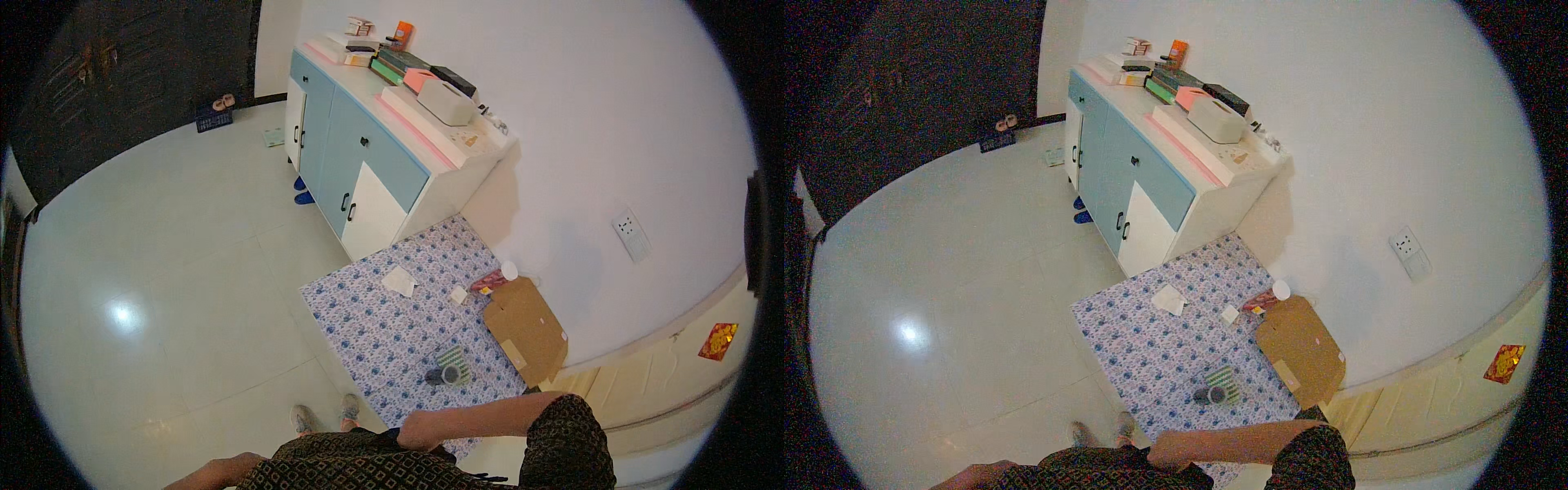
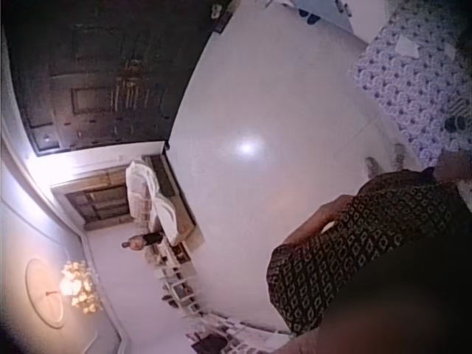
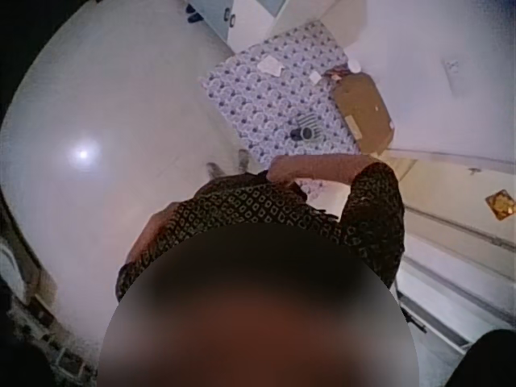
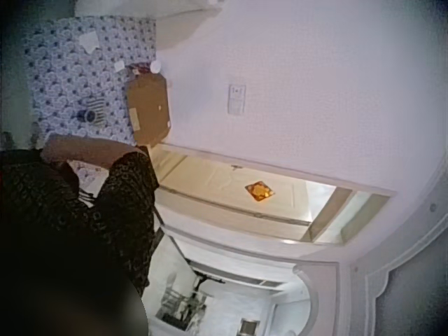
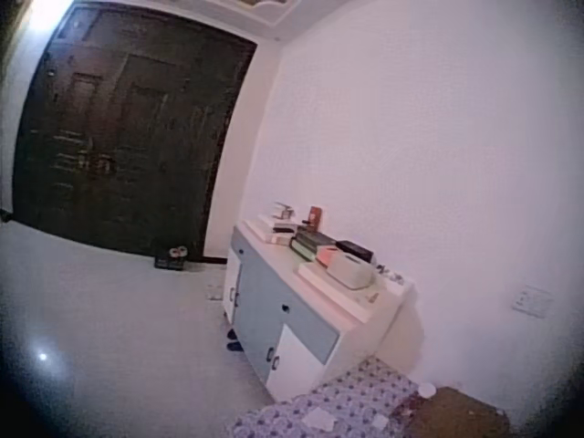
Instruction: The person wipes a glass door, a red range hood, and a black rice cooker with a green and white cloth. They then walk to the dining area, pick up a small metal cup, and place it on a nearby table.
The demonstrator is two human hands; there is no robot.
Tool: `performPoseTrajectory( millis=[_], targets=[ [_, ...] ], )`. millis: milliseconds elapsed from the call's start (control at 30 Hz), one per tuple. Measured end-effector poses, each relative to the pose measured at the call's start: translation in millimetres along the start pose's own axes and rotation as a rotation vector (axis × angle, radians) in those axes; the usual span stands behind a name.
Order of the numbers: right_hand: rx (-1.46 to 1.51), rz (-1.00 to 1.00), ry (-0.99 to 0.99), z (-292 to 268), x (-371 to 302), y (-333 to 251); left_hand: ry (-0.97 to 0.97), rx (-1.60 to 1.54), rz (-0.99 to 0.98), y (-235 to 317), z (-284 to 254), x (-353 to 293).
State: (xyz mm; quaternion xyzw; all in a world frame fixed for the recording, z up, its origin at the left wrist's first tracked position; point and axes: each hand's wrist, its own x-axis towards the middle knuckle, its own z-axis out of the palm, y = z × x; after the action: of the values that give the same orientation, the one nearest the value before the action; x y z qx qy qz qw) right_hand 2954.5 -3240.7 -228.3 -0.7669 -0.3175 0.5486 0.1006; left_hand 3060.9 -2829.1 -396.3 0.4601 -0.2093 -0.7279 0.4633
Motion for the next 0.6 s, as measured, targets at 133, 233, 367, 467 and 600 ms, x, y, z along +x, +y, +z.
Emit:
performPoseTrajectory(
  millis=[133,233,367,467,600],
  targets=[
    [-0.064,-0.037,-0.05,-34,6,-12,-0.07,0.389,0.436,5,8,-3],
    [-0.169,-0.109,-0.105,-46,22,-16,-0.042,0.638,0.354,-21,11,-22],
    [-0.205,-0.044,-0.127,-71,30,-27,-0.001,0.461,0.16,-15,12,-28],
    [-0.139,-0.039,0.033,-76,31,-17,0.006,0.441,0.119,-4,7,-27],
    [-0.068,0.176,0.189,-113,-14,-16,-0.006,0.428,0.058,10,1,-24]
  ],
)
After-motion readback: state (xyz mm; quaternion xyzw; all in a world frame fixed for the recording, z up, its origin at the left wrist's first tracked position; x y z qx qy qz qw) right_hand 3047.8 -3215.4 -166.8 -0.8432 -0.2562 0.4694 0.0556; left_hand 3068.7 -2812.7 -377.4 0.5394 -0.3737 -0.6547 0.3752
